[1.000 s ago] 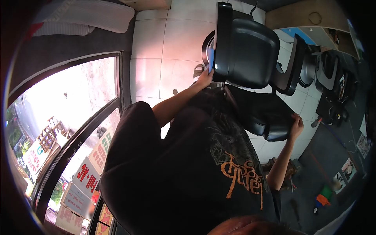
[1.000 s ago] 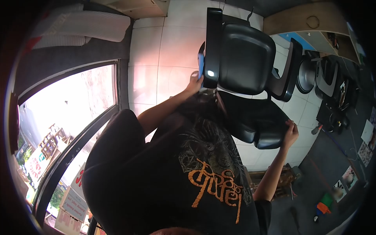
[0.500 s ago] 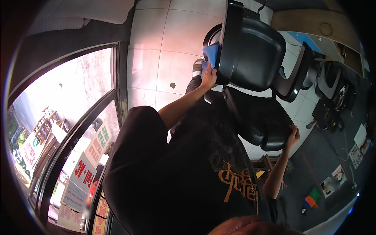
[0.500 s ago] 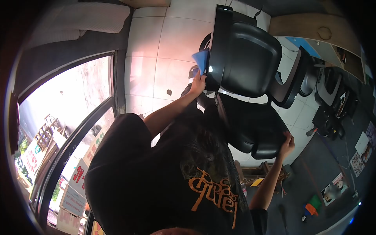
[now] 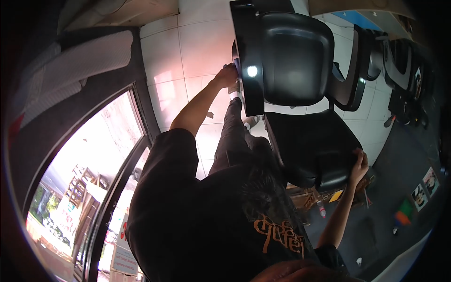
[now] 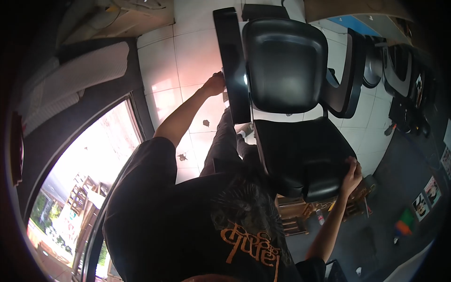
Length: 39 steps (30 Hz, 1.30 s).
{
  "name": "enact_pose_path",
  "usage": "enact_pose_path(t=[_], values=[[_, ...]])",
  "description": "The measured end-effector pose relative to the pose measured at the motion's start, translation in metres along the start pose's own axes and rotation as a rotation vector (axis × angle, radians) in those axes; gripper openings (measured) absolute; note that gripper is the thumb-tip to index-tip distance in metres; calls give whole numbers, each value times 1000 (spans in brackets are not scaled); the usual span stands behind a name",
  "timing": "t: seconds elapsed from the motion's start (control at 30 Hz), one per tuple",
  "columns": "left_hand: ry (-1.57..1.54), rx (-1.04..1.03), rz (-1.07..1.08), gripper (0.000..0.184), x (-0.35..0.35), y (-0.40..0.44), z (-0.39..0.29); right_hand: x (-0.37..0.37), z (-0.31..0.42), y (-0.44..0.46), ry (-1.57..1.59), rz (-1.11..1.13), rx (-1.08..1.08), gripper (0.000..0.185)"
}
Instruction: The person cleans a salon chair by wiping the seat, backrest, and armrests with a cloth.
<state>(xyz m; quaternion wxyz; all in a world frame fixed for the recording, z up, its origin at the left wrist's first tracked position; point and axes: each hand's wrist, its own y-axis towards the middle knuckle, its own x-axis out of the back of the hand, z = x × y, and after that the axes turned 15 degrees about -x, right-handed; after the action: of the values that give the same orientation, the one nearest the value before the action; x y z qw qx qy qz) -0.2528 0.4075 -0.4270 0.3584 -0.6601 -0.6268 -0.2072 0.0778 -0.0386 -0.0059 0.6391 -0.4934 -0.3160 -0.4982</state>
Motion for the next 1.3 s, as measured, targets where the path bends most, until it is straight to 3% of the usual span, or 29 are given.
enact_pose_path(t=[0.13,0.2,0.23,0.3,0.47,0.6,0.8,1.13,1.3], values=[[-34,-146,-162,48,-31,14,45,0,10,-7,37,-31,-33,44],[-246,-222,-168,44,-48,19,84,-1,18,-13,42,-43,-53,43],[-500,-157,-218,43,-42,24,88,-1,21,-15,46,-46,-64,43],[-717,-31,-332,43,-38,32,98,-2,20,-14,56,-48,-65,42],[-375,323,-577,48,-56,40,150,-1,17,-15,112,-36,-91,38],[-298,411,-734,48,-1,60,157,-3,19,-15,170,-31,-131,36],[-354,311,-701,49,57,86,134,-2,13,-14,139,-28,-116,37],[-498,272,-499,49,-20,66,45,-3,16,-15,161,-32,-136,37],[-512,313,-518,50,-8,61,54,-1,13,-14,169,-13,-115,37]])
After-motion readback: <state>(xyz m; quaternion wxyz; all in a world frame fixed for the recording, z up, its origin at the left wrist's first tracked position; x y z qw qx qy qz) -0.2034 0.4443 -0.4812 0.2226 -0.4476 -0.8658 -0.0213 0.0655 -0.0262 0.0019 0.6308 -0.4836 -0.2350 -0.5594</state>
